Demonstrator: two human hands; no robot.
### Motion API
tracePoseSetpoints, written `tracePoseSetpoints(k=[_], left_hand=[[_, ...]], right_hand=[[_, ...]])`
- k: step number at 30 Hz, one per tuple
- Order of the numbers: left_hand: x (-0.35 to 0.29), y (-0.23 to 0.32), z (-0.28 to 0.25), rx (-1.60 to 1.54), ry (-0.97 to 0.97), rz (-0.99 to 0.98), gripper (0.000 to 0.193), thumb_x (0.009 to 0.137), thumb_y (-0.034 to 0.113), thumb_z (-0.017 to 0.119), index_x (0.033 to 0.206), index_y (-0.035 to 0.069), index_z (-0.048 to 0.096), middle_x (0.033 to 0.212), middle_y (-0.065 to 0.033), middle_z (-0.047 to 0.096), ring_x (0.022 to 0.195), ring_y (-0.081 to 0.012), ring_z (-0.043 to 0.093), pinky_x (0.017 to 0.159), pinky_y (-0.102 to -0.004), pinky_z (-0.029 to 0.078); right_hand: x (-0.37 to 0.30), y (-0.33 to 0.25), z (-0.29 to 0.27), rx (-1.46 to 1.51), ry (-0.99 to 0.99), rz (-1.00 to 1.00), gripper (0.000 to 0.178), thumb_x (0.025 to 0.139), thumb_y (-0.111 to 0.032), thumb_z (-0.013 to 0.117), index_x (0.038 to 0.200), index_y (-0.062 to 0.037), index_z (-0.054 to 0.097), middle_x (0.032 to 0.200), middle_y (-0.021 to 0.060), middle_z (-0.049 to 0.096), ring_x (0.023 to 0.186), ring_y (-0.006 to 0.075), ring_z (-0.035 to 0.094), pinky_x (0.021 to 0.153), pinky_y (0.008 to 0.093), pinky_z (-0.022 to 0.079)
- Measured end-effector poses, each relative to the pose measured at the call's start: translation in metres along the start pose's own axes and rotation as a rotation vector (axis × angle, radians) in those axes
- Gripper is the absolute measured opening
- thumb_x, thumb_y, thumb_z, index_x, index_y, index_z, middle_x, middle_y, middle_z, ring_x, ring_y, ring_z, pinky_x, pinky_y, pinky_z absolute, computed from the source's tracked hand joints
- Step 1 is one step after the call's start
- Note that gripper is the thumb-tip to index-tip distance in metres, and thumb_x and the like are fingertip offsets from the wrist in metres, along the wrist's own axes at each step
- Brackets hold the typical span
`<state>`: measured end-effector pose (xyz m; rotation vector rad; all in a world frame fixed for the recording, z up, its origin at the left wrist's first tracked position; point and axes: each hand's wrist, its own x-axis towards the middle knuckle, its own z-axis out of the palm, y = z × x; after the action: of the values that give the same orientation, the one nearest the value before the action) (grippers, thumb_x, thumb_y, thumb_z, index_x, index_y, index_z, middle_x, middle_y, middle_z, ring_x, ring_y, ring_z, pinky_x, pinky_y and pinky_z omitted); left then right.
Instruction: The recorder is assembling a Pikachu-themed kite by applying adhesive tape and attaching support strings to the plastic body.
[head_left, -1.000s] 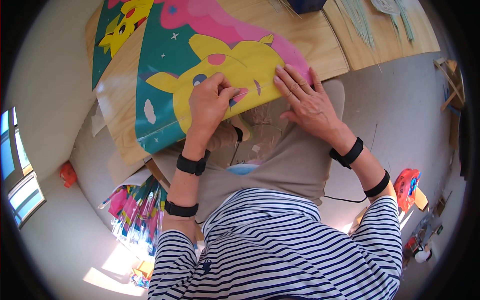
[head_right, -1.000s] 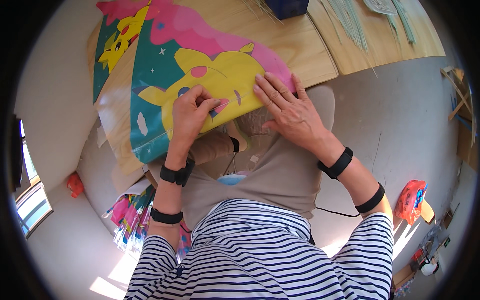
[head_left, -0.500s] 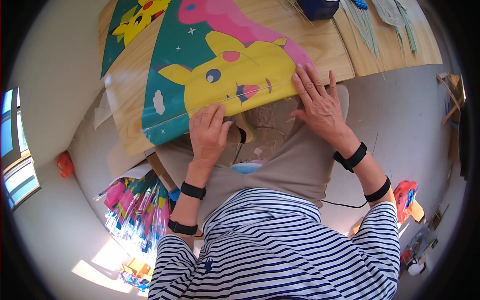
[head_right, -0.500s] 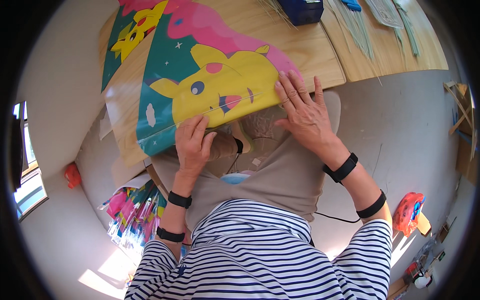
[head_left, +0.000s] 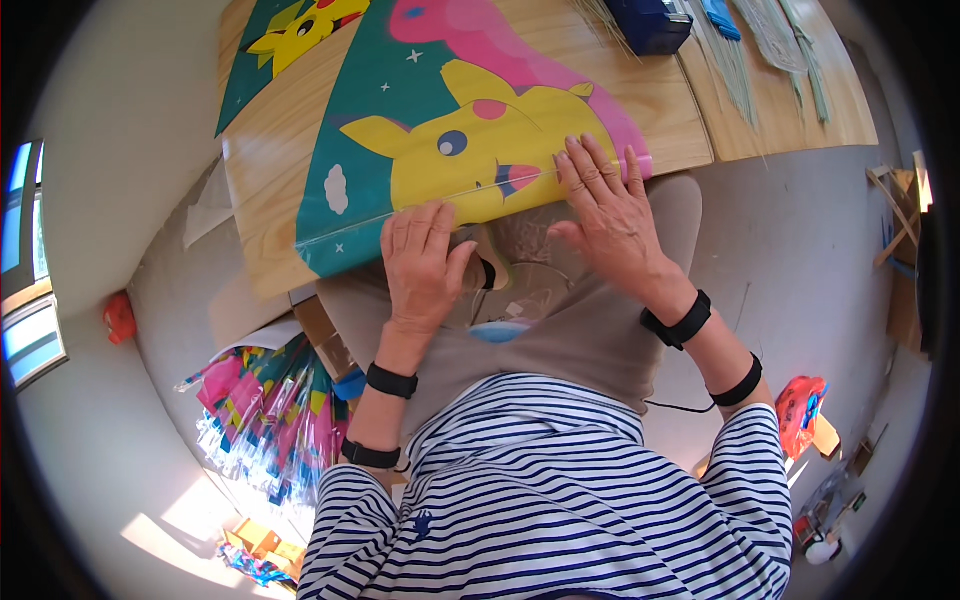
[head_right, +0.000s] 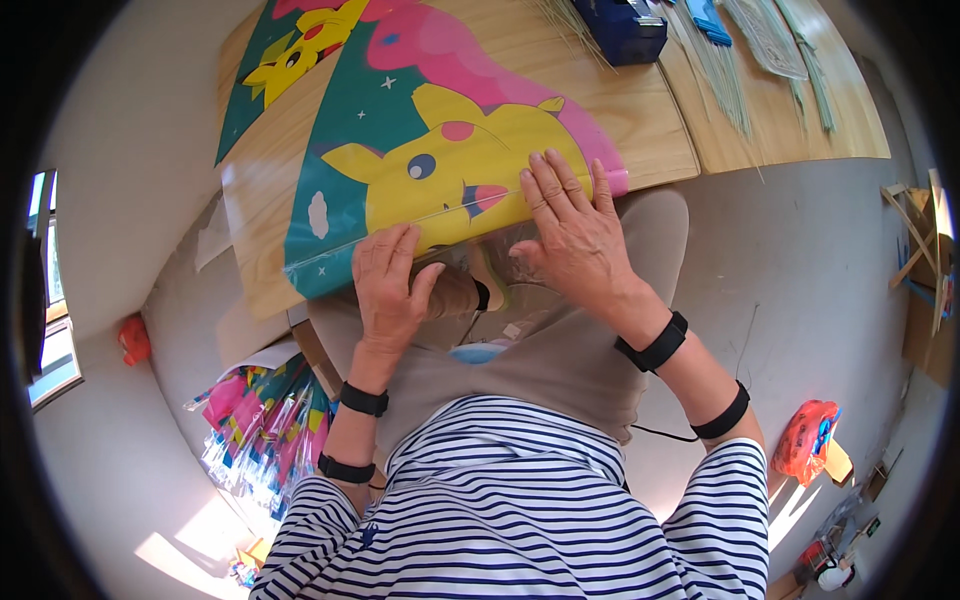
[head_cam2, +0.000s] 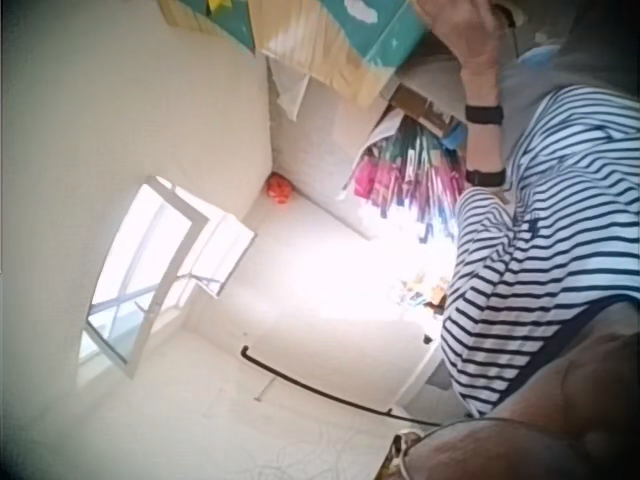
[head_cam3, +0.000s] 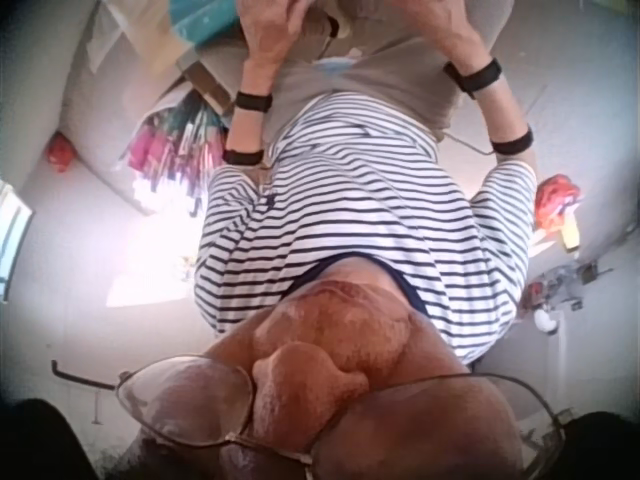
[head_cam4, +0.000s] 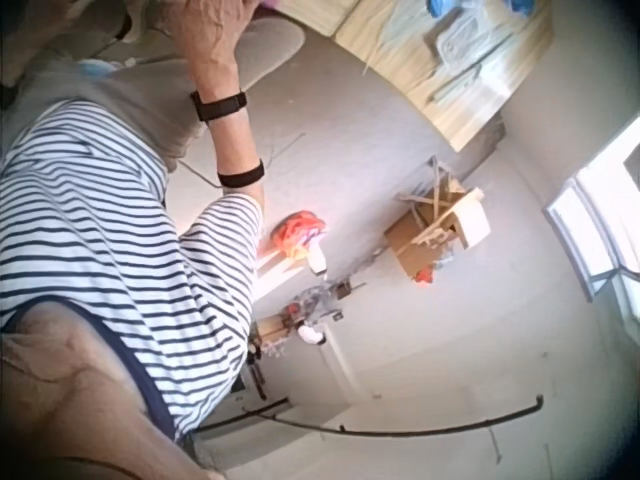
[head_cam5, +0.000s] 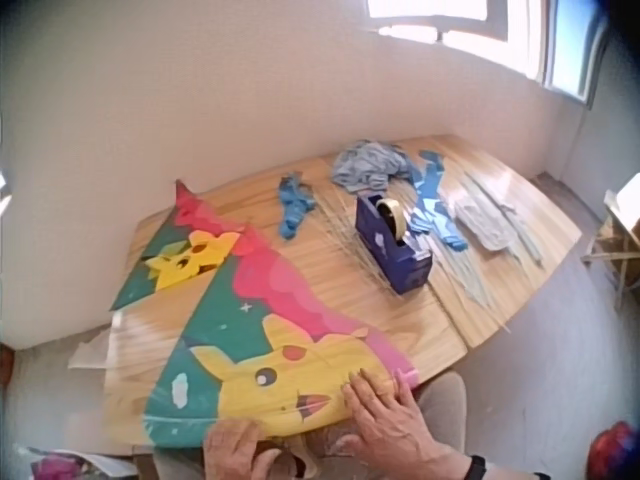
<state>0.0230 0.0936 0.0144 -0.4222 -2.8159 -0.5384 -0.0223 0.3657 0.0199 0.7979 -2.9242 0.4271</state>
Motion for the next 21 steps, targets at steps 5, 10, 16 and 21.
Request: tracePoseSetpoints(k=[5, 10, 16, 21], left_hand=[[-0.026, -0.028, -0.009, 0.144, -0.058, -0.123, 0.076, 0.083, 0.040, 0.077, 0.145, 0.003, 0.052, 0.150, -0.0126, 0.050, 0.141, -0.0331, 0.042, 0.117, -0.0517, 0.027], [-0.042, -0.038, -0.006, 0.170, -0.128, -0.180, 0.089, 0.084, 0.053, 0.073, 0.153, 0.006, 0.042, 0.163, -0.0072, 0.037, 0.151, -0.0301, 0.031, 0.120, -0.0570, 0.019], [-0.043, -0.040, -0.009, 0.174, -0.151, -0.194, 0.088, 0.084, 0.053, 0.073, 0.153, 0.009, 0.043, 0.163, -0.0075, 0.037, 0.152, -0.0301, 0.029, 0.120, -0.0587, 0.017], [-0.041, -0.040, -0.022, 0.096, -0.036, -0.183, 0.077, 0.081, 0.050, 0.077, 0.141, 0.007, 0.056, 0.152, -0.0123, 0.046, 0.143, -0.0338, 0.039, 0.118, -0.0549, 0.023]], right_hand=[[-0.016, 0.022, 0.004, -0.055, -0.062, 0.076, 0.087, 0.085, -0.045, 0.071, 0.152, 0.0013, 0.040, 0.162, 0.0143, 0.035, 0.154, 0.0288, 0.025, 0.124, 0.0560, 0.013], [-0.019, 0.023, 0.003, -0.098, -0.112, 0.089, 0.092, 0.085, -0.043, 0.072, 0.156, 0.0007, 0.033, 0.166, 0.0138, 0.027, 0.156, 0.0283, 0.021, 0.124, 0.0568, 0.012], [-0.018, 0.025, 0.001, -0.109, -0.154, 0.083, 0.092, 0.088, -0.037, 0.070, 0.161, -0.0048, 0.025, 0.168, 0.0116, 0.022, 0.157, 0.0273, 0.018, 0.125, 0.0555, 0.009], [-0.019, 0.027, -0.001, -0.047, -0.096, 0.095, 0.080, 0.090, -0.033, 0.070, 0.156, -0.0056, 0.035, 0.165, 0.0140, 0.028, 0.154, 0.0299, 0.023, 0.124, 0.0554, 0.014]])
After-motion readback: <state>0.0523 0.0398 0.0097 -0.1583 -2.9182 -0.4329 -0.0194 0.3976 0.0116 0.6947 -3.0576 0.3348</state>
